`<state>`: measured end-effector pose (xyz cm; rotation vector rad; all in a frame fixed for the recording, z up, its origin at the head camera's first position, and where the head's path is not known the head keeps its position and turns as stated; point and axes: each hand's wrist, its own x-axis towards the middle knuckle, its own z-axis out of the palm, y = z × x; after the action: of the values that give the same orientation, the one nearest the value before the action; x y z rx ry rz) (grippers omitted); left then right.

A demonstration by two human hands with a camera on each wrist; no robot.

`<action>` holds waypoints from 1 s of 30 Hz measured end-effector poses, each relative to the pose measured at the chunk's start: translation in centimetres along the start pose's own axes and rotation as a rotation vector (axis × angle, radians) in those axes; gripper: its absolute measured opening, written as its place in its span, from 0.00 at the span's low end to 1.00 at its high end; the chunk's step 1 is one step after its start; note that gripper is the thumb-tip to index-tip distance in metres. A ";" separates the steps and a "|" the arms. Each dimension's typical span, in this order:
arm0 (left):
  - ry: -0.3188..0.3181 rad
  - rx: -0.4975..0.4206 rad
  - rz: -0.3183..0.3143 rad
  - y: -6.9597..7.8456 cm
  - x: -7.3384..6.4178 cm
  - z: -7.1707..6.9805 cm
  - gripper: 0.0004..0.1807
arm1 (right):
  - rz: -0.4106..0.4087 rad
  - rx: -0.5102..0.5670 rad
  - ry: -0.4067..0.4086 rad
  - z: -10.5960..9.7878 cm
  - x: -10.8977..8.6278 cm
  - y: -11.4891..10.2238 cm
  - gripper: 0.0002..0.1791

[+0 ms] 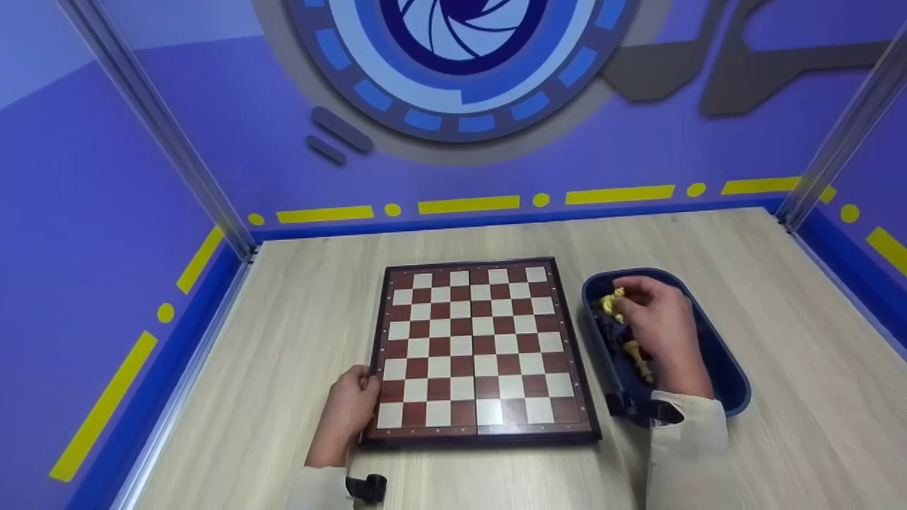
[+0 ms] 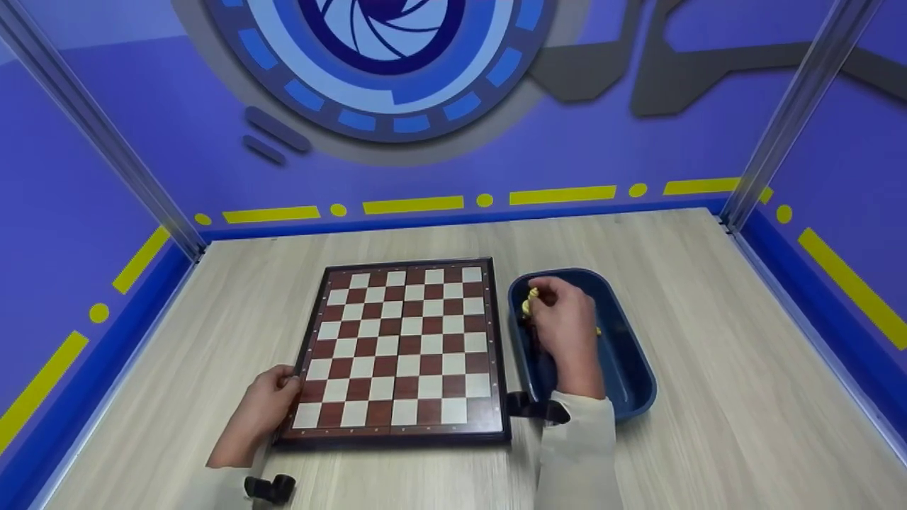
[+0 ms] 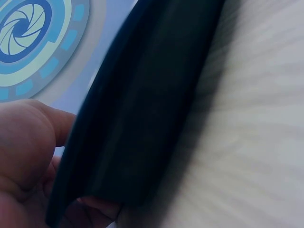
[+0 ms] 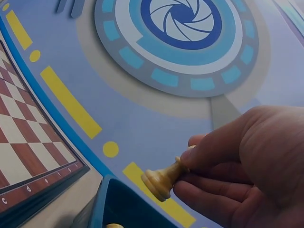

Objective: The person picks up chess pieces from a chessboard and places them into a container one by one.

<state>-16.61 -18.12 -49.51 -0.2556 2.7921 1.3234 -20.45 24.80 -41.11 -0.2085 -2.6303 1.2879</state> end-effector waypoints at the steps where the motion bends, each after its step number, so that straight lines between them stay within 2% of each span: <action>1: 0.001 0.001 0.003 0.0 0.0 0.0 0.18 | 0.004 -0.003 -0.006 0.0 0.0 0.0 0.15; 12: 0.002 0.002 0.005 0.0 -0.1 -0.1 0.17 | 0.020 -0.017 -0.005 -0.3 -0.1 0.3 0.17; 20: 0.010 0.021 0.003 0.1 -0.1 -0.1 0.18 | -0.026 -0.036 0.011 0.0 -0.2 0.3 0.16; 30: 0.003 0.019 0.010 -0.1 0.0 -0.1 0.17 | 0.007 -0.012 -0.006 0.0 -0.3 0.0 0.17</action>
<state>-16.58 -18.27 -49.56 -0.2439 2.8102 1.2993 -20.14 24.72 -41.19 -0.2157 -2.6455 1.2772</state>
